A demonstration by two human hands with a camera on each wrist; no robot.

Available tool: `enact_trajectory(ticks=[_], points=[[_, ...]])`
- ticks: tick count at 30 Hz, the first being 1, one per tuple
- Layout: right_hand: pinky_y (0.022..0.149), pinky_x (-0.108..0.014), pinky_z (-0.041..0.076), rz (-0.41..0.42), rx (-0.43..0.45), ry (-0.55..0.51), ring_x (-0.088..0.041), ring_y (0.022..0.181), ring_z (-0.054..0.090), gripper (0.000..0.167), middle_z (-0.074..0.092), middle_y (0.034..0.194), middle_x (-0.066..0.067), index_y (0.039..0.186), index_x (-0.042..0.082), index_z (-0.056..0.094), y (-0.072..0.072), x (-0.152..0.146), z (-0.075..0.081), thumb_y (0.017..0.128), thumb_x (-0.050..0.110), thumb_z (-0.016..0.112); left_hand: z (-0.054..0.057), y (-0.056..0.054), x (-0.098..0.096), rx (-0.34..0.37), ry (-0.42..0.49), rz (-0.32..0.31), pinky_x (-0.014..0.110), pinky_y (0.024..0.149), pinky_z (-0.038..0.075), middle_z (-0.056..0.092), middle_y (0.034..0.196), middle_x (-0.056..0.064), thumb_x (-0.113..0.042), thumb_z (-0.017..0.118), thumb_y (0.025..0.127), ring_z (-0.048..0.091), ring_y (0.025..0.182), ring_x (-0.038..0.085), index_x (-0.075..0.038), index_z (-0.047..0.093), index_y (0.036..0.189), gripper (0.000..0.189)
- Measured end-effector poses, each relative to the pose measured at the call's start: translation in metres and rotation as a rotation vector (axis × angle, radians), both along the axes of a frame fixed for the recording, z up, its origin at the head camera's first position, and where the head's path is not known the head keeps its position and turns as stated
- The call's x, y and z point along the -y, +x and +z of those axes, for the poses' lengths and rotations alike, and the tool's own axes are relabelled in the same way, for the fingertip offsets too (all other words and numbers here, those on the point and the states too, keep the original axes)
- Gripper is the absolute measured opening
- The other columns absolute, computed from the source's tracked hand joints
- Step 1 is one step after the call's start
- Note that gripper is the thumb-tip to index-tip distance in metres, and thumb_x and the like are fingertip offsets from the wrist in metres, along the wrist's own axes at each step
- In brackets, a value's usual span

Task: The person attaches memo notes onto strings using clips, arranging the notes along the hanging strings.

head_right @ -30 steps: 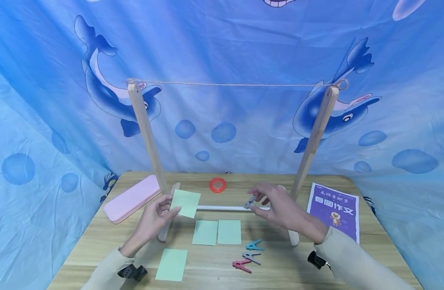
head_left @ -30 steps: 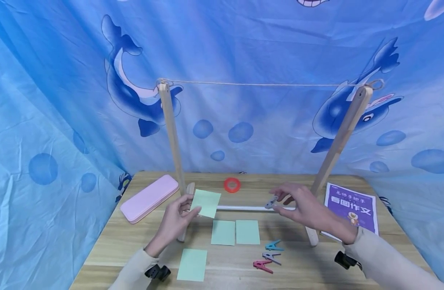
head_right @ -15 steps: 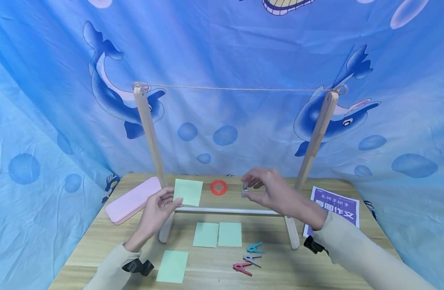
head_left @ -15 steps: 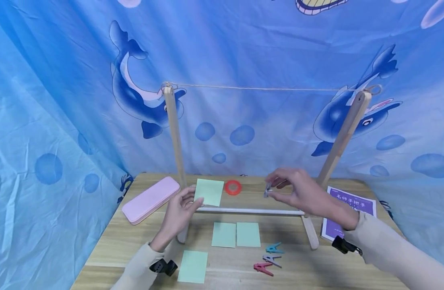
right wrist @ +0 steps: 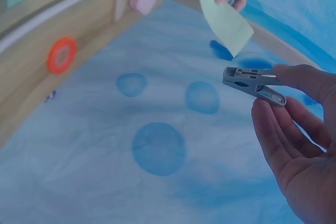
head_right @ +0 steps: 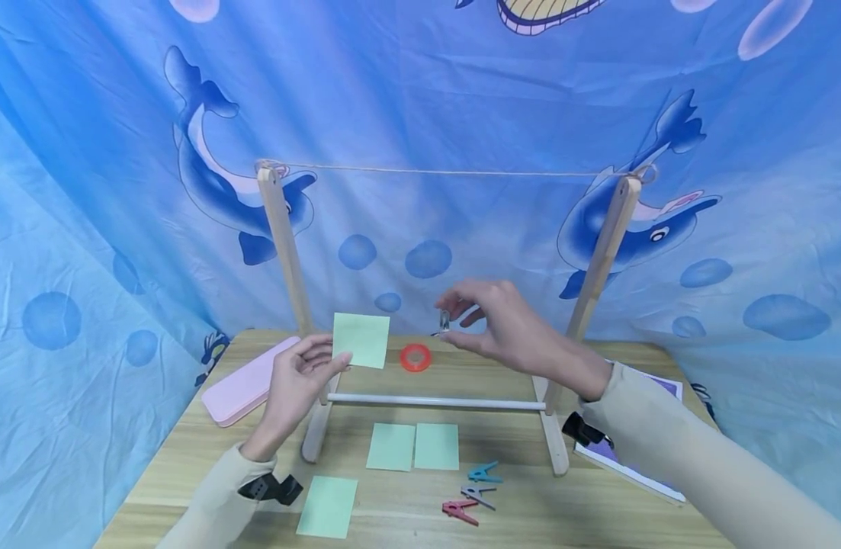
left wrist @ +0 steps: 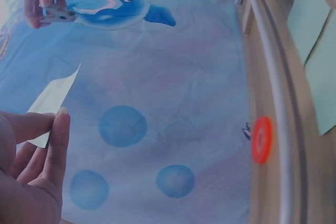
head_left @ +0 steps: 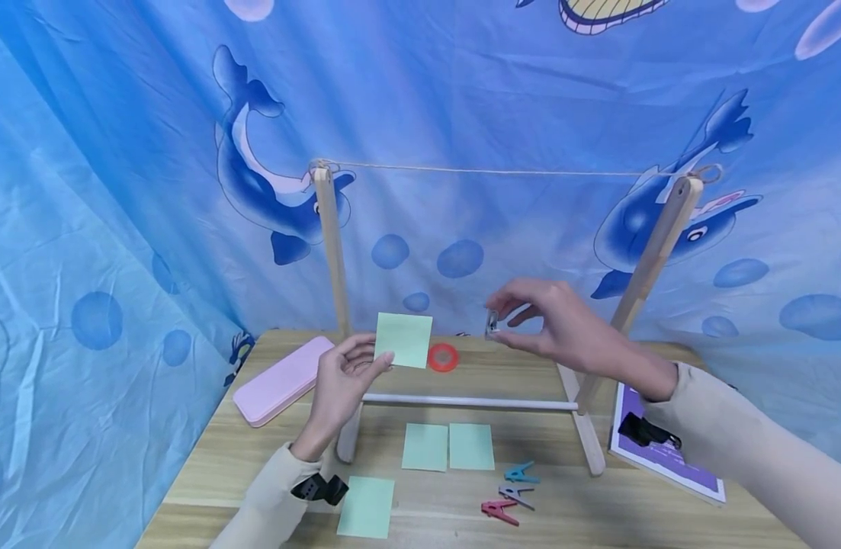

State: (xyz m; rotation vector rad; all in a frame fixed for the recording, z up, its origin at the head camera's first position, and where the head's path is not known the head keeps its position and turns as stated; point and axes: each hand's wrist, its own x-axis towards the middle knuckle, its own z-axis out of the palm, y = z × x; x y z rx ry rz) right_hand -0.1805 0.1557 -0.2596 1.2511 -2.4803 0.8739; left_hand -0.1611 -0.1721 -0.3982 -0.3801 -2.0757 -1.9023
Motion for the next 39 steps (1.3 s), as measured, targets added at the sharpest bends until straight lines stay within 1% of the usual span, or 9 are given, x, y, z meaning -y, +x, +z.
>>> enact_trajectory(ticks=[5, 10, 13, 17, 20, 25, 30, 35, 39], points=[[0.086, -0.032, 0.066, 0.008, -0.007, -0.016, -0.018, 0.097, 0.076, 0.03, 0.076, 0.11, -0.004, 0.115, 0.012, 0.074, -0.003, 0.008, 0.016, 0.087, 0.008, 0.084, 0.01, -0.002, -0.006, -0.036, 0.074, 0.059, 0.03, 0.084, 0.066, 0.076, 0.109, 0.018, -0.009, 0.082, 0.09, 0.078, 0.087, 0.015, -0.005, 0.068, 0.129, 0.042], [0.087, -0.033, 0.066, 0.004, 0.006, -0.019, -0.015, 0.097, 0.077, 0.025, 0.077, 0.108, -0.002, 0.112, 0.014, 0.075, -0.007, 0.016, 0.032, 0.089, 0.011, 0.084, 0.017, -0.004, -0.013, -0.111, 0.139, 0.112, 0.031, 0.083, 0.066, 0.076, 0.104, 0.012, -0.005, 0.081, 0.089, 0.078, 0.085, 0.013, -0.001, 0.07, 0.126, 0.038], [0.087, -0.032, 0.066, 0.004, 0.006, -0.024, -0.015, 0.097, 0.077, 0.025, 0.078, 0.108, -0.003, 0.113, 0.012, 0.075, -0.008, 0.02, 0.043, 0.09, 0.012, 0.083, 0.021, -0.006, -0.016, -0.157, 0.188, 0.111, 0.034, 0.083, 0.067, 0.075, 0.104, 0.017, -0.002, 0.078, 0.092, 0.078, 0.085, 0.015, 0.003, 0.07, 0.125, 0.035], [0.088, -0.032, 0.065, 0.011, -0.018, -0.037, -0.016, 0.097, 0.077, 0.026, 0.078, 0.109, -0.005, 0.115, 0.01, 0.076, -0.01, 0.024, 0.057, 0.09, 0.011, 0.083, 0.029, -0.008, -0.021, -0.189, 0.234, 0.107, 0.035, 0.083, 0.067, 0.073, 0.106, 0.023, -0.002, 0.075, 0.094, 0.077, 0.087, 0.017, 0.004, 0.069, 0.128, 0.034], [0.088, -0.032, 0.065, 0.006, -0.034, -0.044, -0.016, 0.097, 0.077, 0.025, 0.078, 0.11, -0.005, 0.115, 0.01, 0.076, -0.012, 0.028, 0.068, 0.091, 0.011, 0.082, 0.035, -0.01, -0.023, -0.211, 0.248, 0.119, 0.033, 0.084, 0.066, 0.075, 0.106, 0.017, -0.003, 0.075, 0.095, 0.077, 0.088, 0.016, 0.002, 0.069, 0.129, 0.035], [0.09, -0.031, 0.064, -0.017, -0.041, -0.057, -0.015, 0.097, 0.076, 0.028, 0.078, 0.111, -0.005, 0.117, 0.01, 0.076, -0.014, 0.036, 0.083, 0.09, 0.011, 0.082, 0.046, -0.014, -0.024, -0.279, 0.257, 0.131, 0.031, 0.084, 0.066, 0.076, 0.104, 0.007, -0.003, 0.074, 0.095, 0.077, 0.089, 0.014, 0.0, 0.069, 0.132, 0.037], [0.092, -0.027, 0.063, -0.022, -0.043, -0.096, -0.013, 0.097, 0.075, 0.029, 0.078, 0.111, -0.004, 0.117, 0.01, 0.075, -0.015, 0.043, 0.096, 0.089, 0.012, 0.084, 0.057, -0.017, -0.023, -0.347, 0.278, 0.166, 0.03, 0.084, 0.066, 0.076, 0.106, 0.006, -0.002, 0.073, 0.096, 0.077, 0.09, 0.014, 0.0, 0.068, 0.134, 0.039], [0.091, -0.025, 0.063, -0.019, -0.089, -0.118, -0.011, 0.096, 0.075, 0.027, 0.079, 0.108, -0.002, 0.115, 0.01, 0.076, -0.018, 0.051, 0.108, 0.089, 0.013, 0.083, 0.067, -0.022, -0.024, -0.397, 0.296, 0.205, 0.031, 0.084, 0.066, 0.077, 0.107, 0.007, -0.002, 0.073, 0.096, 0.077, 0.09, 0.014, 0.001, 0.068, 0.133, 0.038], [0.093, -0.023, 0.062, -0.025, -0.102, -0.14, -0.012, 0.096, 0.076, 0.027, 0.079, 0.108, -0.004, 0.116, 0.009, 0.077, -0.022, 0.058, 0.118, 0.09, 0.014, 0.083, 0.077, -0.028, -0.027, -0.431, 0.341, 0.223, 0.03, 0.083, 0.066, 0.077, 0.104, 0.006, -0.001, 0.074, 0.095, 0.077, 0.088, 0.014, 0.0, 0.07, 0.131, 0.036]])
